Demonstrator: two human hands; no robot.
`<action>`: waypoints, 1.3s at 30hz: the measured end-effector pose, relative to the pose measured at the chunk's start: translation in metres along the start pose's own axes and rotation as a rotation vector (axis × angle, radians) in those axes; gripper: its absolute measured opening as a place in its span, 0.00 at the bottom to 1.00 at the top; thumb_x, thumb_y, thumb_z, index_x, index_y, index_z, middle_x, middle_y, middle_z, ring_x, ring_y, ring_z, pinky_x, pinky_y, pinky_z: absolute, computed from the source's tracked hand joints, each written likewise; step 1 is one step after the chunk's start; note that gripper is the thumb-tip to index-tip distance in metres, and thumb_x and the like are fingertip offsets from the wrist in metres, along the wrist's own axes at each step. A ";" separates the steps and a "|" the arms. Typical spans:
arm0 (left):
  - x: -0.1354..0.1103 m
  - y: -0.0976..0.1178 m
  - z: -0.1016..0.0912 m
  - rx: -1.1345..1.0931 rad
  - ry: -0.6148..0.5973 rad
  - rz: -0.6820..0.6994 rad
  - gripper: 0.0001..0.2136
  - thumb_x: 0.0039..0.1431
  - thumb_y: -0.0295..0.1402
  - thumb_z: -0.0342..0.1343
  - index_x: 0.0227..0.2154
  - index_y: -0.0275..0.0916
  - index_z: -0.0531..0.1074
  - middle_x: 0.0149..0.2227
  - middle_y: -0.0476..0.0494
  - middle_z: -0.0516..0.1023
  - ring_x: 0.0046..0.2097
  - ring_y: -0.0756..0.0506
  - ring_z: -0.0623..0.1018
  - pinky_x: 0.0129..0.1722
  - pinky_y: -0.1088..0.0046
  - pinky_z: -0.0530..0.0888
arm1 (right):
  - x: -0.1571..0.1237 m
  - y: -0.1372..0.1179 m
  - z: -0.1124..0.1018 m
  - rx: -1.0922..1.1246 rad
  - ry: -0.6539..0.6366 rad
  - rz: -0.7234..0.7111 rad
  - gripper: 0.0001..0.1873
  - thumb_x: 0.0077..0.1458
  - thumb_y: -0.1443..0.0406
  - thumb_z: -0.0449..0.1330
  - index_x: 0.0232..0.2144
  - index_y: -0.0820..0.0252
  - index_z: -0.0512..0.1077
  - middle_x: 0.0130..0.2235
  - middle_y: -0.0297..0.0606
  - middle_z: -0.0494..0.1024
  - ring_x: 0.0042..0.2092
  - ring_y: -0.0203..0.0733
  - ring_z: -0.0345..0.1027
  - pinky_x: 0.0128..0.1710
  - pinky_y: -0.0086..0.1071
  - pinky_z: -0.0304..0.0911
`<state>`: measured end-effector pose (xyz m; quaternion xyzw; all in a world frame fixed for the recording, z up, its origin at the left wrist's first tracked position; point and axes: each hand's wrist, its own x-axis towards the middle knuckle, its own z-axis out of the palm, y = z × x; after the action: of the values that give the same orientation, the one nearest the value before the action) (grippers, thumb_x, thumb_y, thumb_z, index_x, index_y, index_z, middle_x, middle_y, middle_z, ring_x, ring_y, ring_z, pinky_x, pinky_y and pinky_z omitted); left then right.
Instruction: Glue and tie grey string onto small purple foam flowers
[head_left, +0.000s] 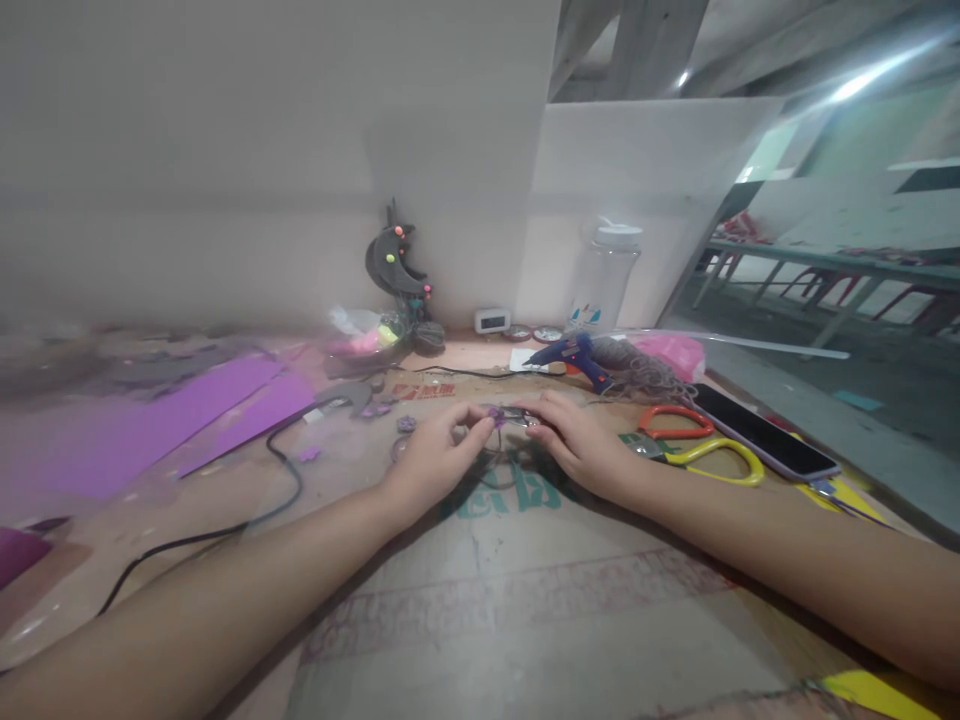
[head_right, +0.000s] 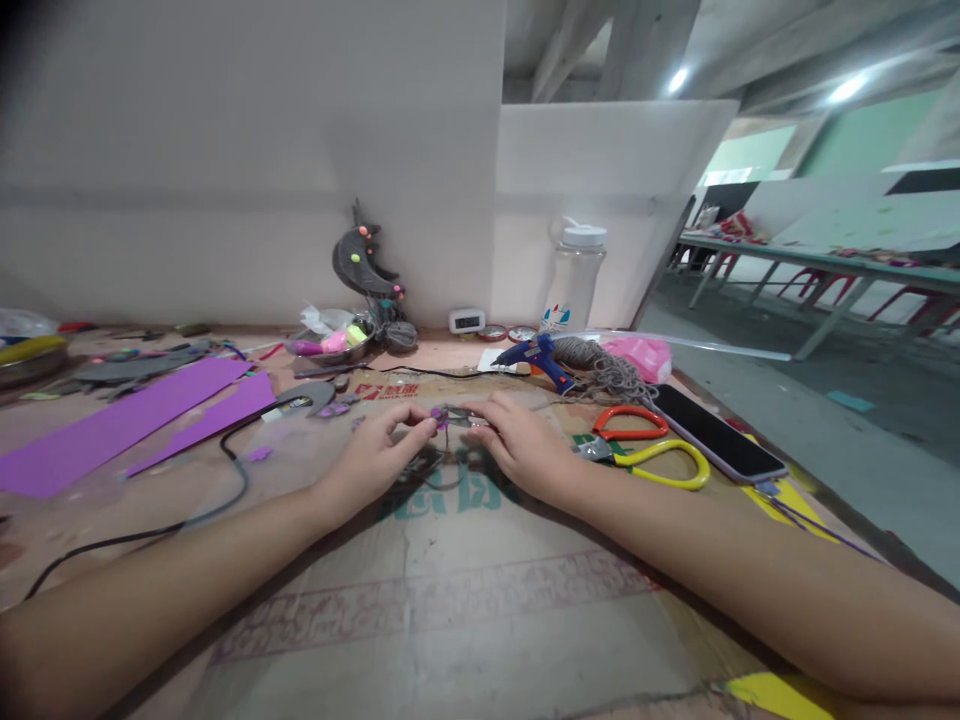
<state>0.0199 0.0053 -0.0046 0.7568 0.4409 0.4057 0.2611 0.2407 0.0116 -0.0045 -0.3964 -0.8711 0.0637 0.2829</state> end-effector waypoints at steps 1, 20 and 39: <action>0.000 0.001 0.000 -0.001 -0.004 0.004 0.10 0.63 0.39 0.50 0.32 0.39 0.71 0.34 0.48 0.77 0.38 0.46 0.75 0.41 0.72 0.68 | 0.000 0.000 0.000 -0.026 0.001 -0.004 0.20 0.67 0.60 0.47 0.55 0.61 0.67 0.42 0.45 0.71 0.43 0.46 0.68 0.45 0.41 0.65; -0.002 0.001 0.000 0.008 -0.010 0.016 0.10 0.62 0.38 0.51 0.32 0.39 0.72 0.34 0.49 0.78 0.38 0.47 0.75 0.40 0.73 0.69 | 0.000 0.004 0.000 -0.222 0.024 -0.074 0.18 0.67 0.61 0.46 0.50 0.64 0.70 0.40 0.46 0.72 0.39 0.46 0.67 0.38 0.38 0.64; -0.002 0.004 0.000 -0.009 -0.054 0.030 0.10 0.62 0.38 0.51 0.32 0.39 0.73 0.34 0.49 0.78 0.37 0.46 0.75 0.42 0.72 0.70 | 0.000 0.008 0.000 -0.243 0.054 -0.125 0.16 0.66 0.63 0.47 0.46 0.61 0.73 0.36 0.43 0.75 0.37 0.43 0.69 0.36 0.34 0.62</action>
<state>0.0210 0.0019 -0.0023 0.7730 0.4204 0.3907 0.2701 0.2453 0.0170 -0.0073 -0.3741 -0.8875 -0.0705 0.2597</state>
